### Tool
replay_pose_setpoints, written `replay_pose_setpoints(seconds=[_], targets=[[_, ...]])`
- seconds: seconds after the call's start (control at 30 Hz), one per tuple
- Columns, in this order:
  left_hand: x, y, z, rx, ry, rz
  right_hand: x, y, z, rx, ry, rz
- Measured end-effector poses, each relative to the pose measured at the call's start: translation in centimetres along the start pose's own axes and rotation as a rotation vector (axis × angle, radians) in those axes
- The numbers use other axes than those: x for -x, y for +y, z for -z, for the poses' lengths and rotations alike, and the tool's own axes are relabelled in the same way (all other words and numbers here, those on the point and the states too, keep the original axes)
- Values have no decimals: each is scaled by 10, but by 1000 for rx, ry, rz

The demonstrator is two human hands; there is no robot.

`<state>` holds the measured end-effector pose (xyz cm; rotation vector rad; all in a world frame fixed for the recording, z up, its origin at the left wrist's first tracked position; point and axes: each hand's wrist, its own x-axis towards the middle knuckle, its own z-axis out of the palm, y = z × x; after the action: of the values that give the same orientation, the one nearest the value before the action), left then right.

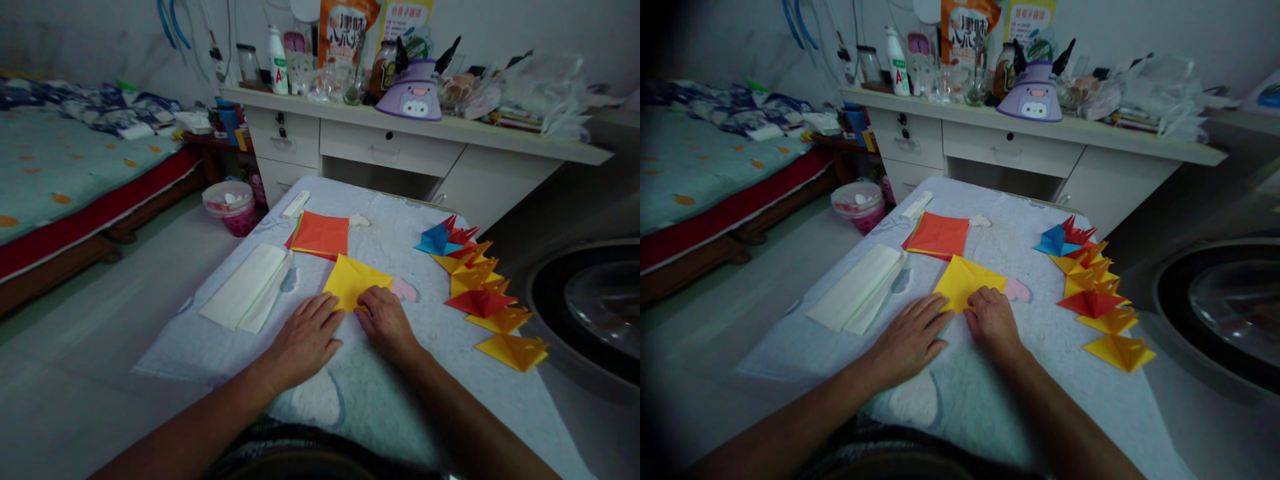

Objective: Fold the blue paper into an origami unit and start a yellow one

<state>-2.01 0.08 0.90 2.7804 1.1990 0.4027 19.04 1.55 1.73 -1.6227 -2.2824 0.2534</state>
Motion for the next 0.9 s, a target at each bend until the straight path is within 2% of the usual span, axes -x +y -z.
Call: replay_pose_setpoints(seconds=[0.27, 0.53, 0.67, 0.9], targets=[[14, -9, 7, -30, 8, 94, -1, -3, 1, 84, -34, -16], [14, -7, 14, -46, 8, 94, -4, -4, 7, 121, -115, -37], [17, -8, 15, -57, -3, 106, -7, -13, 13, 162, -146, -54], [21, -11, 14, -47, -9, 140, -13, -29, 9, 235, -101, -171]])
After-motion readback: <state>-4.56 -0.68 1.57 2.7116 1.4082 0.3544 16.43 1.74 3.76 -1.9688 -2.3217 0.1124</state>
